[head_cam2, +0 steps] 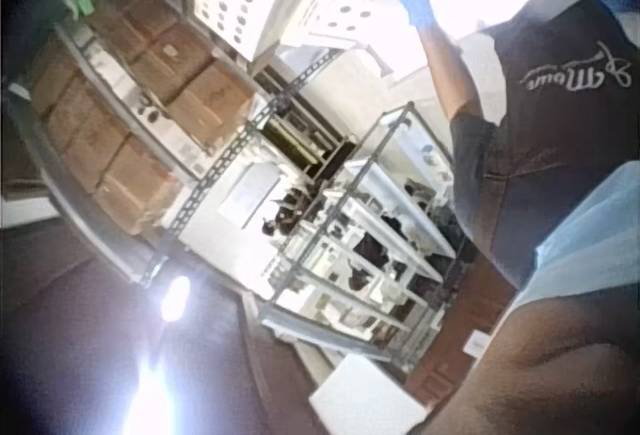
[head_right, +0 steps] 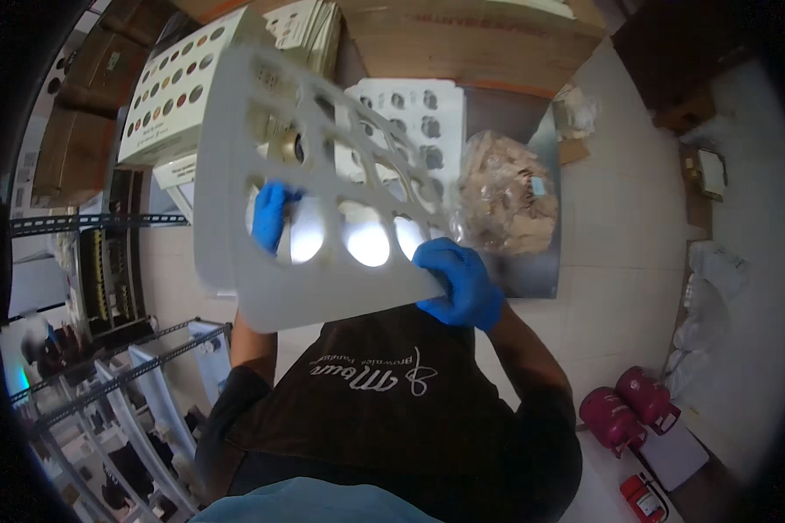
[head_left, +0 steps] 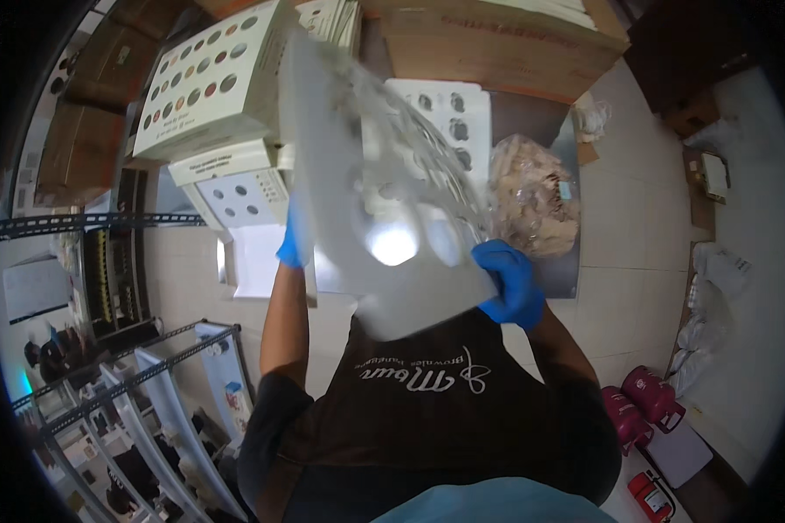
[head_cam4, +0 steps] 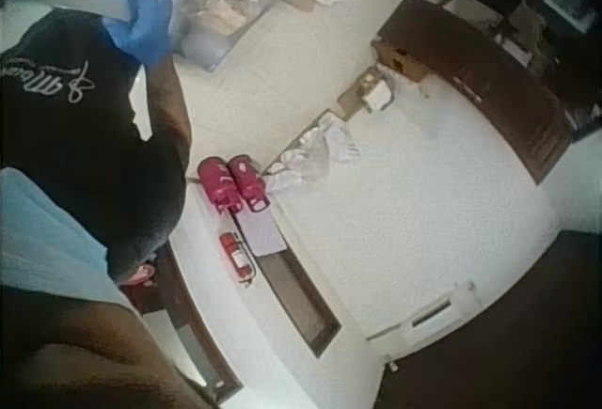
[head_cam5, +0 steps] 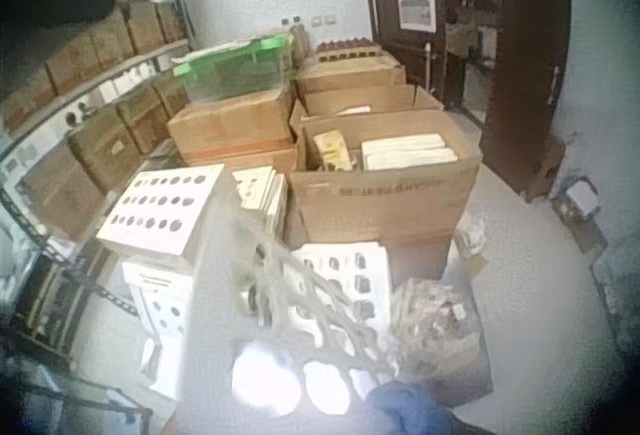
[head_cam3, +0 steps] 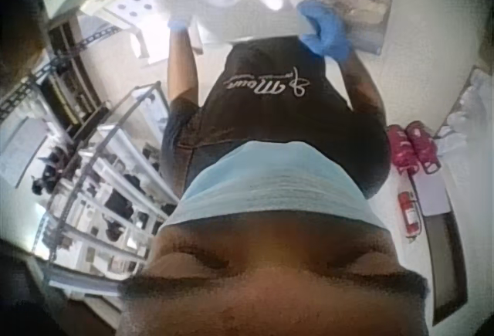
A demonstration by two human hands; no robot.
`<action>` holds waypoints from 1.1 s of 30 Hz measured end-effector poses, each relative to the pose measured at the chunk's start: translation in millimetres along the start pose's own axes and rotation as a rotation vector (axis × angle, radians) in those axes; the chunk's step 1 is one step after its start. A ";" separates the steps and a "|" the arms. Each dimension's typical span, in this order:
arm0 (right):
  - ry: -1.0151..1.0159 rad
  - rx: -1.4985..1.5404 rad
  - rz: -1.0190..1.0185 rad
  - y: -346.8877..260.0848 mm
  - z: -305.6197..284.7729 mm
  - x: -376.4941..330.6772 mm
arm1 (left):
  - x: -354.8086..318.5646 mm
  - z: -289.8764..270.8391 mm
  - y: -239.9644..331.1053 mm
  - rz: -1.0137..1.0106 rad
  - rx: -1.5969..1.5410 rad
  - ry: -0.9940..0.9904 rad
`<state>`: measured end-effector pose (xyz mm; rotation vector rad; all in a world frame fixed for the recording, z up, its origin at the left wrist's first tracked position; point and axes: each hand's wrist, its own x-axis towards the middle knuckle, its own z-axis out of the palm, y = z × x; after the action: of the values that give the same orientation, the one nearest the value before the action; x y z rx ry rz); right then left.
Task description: Assembling and stacking cardboard pastry box inserts.
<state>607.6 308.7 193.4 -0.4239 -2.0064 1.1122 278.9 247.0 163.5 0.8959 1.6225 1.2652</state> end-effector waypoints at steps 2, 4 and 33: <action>-0.121 -0.184 -0.086 34.8 20.7 -21.2 | -38.2 -29.1 -28.7 -0.089 -0.206 0.149; -0.255 -0.361 -0.178 67.4 38.2 -42.9 | -75.2 -62.3 -69.5 -0.020 -0.013 0.371; -0.451 0.396 0.784 18.7 19.4 15.9 | -100.9 106.7 29.1 0.182 -0.147 0.215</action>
<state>581.0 317.9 179.7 -0.8419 -1.9439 2.2042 415.8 199.0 200.4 0.8541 1.6143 1.6328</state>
